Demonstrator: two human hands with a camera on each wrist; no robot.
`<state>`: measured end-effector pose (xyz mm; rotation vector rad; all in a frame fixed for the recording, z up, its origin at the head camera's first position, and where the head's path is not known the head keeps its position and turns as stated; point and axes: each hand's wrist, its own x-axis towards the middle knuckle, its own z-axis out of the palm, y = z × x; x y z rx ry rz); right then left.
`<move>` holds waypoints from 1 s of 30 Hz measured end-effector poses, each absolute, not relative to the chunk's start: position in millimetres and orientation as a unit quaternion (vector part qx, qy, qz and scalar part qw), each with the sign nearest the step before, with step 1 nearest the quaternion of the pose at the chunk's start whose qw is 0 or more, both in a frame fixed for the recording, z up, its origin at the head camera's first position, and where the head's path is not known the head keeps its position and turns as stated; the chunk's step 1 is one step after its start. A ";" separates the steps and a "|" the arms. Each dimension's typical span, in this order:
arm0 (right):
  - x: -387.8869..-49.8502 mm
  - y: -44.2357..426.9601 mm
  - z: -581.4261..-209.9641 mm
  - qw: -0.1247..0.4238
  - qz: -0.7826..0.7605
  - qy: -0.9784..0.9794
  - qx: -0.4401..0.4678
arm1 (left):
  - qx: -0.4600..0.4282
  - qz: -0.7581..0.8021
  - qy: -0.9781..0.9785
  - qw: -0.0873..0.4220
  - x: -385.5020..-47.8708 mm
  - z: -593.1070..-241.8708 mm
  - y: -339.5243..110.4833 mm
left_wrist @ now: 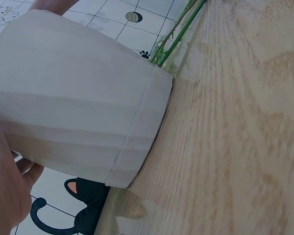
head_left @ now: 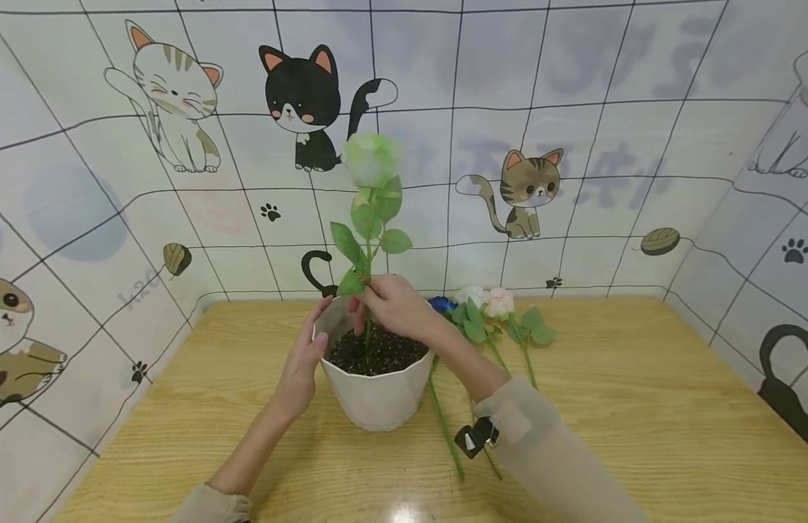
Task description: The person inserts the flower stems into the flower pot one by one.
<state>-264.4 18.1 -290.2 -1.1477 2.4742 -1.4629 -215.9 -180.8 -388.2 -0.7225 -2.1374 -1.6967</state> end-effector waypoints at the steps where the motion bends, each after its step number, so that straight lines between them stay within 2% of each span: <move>1: -264.0 18.5 -290.0 0.023 -0.471 0.802 -0.367 | -0.252 -0.594 -0.748 0.159 -216.0 -388.6 -180.8; 9: -262.5 19.4 -285.8 -0.076 -0.410 0.842 -0.342 | -0.246 -0.587 -0.752 0.169 -216.2 -389.5 -180.9; 12: -262.2 17.2 -285.1 -0.051 -0.389 0.851 -0.348 | -0.246 -0.592 -0.750 0.164 -216.1 -389.1 -180.8; 17: -263.6 13.5 -285.9 0.006 -0.437 0.821 -0.367 | -0.247 -0.595 -0.747 0.162 -215.4 -389.2 -180.1; 22: -266.3 15.9 -287.7 0.005 -0.479 0.806 -0.349 | -0.250 -0.590 -0.748 0.175 -215.6 -389.8 -179.0; 30: -271.2 15.4 -287.2 0.018 -0.430 0.829 -0.357 | -0.252 -0.591 -0.746 0.176 -217.1 -389.9 -179.5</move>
